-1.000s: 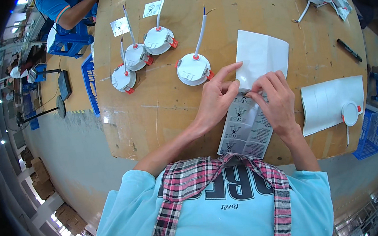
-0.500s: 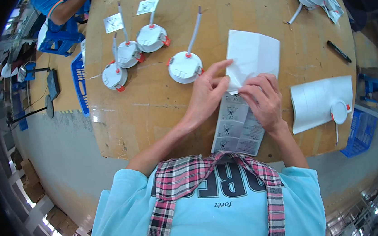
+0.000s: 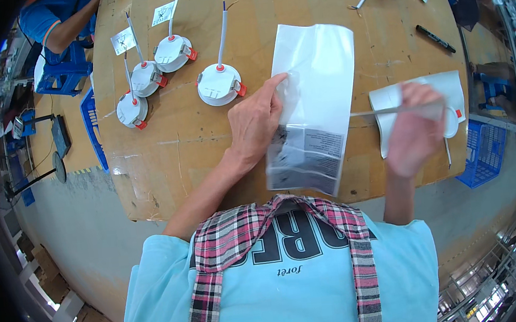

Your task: Applying stickers to the wires and housings of LED panel lights on an assembly line.

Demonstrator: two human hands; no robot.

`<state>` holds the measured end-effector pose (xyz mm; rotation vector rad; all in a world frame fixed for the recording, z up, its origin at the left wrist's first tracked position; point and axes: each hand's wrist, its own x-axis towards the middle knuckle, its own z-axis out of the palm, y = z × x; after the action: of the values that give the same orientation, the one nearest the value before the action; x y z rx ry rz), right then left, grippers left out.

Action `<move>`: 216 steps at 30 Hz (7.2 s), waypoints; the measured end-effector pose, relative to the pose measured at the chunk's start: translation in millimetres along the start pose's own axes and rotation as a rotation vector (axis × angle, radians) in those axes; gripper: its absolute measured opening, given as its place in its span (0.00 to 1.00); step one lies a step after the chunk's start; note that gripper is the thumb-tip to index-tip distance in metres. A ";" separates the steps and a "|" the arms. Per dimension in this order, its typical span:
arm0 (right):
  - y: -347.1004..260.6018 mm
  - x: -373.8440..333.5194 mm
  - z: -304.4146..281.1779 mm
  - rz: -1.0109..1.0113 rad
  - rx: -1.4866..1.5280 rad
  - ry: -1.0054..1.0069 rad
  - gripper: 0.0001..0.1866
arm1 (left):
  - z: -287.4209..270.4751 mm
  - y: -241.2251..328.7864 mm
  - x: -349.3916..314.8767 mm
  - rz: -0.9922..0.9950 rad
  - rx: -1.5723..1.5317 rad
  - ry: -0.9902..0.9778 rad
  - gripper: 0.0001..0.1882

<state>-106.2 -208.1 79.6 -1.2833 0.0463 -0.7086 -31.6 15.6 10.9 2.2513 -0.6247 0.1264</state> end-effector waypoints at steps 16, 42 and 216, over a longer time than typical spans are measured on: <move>-3.5 37.1 91.4 0.194 -0.565 -0.617 0.11 | -78.2 34.8 11.8 -0.248 -0.655 -0.016 0.26; 32.0 55.6 108.8 0.508 -0.536 -0.555 0.10 | -61.9 -32.3 -2.0 -0.218 -0.049 0.014 0.46; 88.6 58.9 119.3 0.469 -0.503 -0.443 0.16 | -43.3 -45.3 31.2 -0.108 -0.301 -0.008 0.08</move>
<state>29.7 -126.3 59.1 -1.8048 0.1656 0.0088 21.6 60.3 19.3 1.9889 -0.4891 -0.0288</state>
